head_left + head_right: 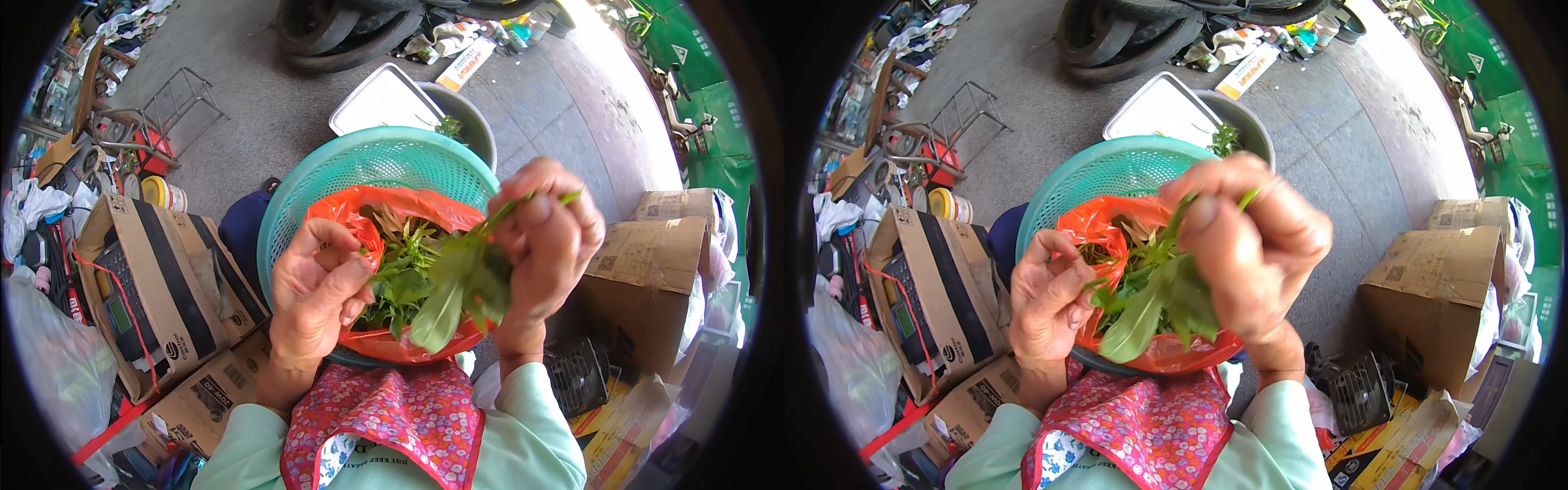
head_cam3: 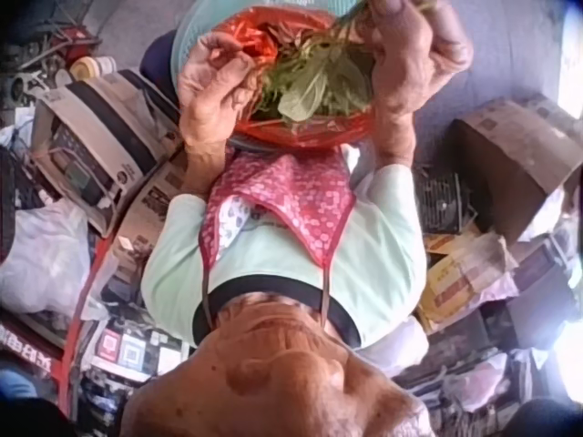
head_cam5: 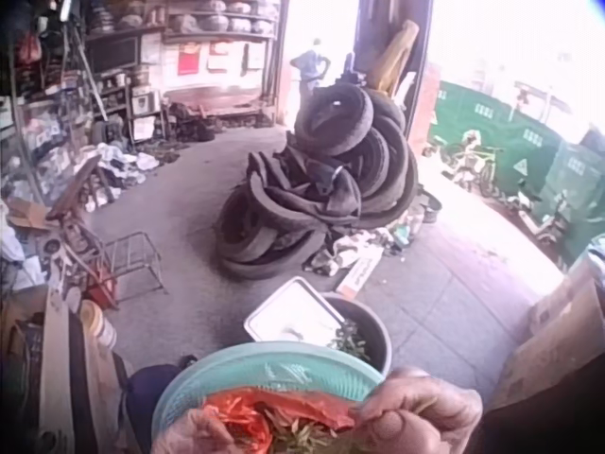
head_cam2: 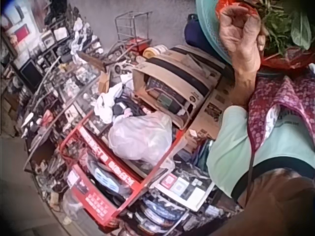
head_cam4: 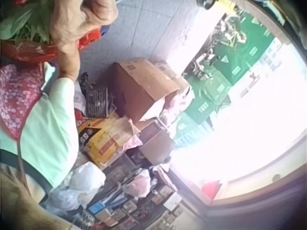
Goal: The person sits and sorts leafy green vegetables from a red plastic bag into a green colander, picking up stems and leaves one by one and placing them into the basket. The person occasionally adjusts the bag and continues handling the greens throughout the clip.
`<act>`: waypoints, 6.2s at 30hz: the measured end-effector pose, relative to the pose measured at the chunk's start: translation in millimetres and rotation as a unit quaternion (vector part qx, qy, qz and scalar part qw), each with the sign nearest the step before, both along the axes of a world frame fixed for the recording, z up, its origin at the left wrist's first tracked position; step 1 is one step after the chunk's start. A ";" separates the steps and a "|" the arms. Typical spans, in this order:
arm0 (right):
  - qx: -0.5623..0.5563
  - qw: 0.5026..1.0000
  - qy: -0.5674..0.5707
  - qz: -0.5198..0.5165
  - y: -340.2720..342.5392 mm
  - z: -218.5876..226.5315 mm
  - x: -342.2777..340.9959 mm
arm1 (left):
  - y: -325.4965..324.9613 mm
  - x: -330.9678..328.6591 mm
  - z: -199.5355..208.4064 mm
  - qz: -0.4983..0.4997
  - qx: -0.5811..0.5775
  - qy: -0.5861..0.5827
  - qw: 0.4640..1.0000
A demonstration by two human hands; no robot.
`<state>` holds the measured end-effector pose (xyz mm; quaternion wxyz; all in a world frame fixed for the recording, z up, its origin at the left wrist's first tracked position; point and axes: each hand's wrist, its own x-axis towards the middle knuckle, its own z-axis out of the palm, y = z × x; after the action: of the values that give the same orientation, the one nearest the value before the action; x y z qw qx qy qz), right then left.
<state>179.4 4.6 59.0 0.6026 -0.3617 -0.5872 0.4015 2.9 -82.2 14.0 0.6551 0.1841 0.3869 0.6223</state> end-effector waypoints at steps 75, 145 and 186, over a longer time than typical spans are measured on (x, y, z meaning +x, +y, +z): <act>0.168 0.940 -0.280 0.095 -52.2 -27.6 15.6 | -1.3 23.0 11.4 0.007 0.267 0.504 0.822; 0.202 0.827 -0.522 -0.059 106.3 -76.8 32.8 | 58.5 -113.8 -78.1 0.129 -0.011 0.692 0.710; -0.064 0.832 -0.513 0.201 13.1 -82.5 85.8 | 4.5 -34.6 -65.6 -0.202 0.116 0.841 0.488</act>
<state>265.2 17.7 -23.5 0.0964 -0.4274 -0.8446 0.3078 -31.7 -77.6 -51.6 0.0983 0.7672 0.6309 0.0610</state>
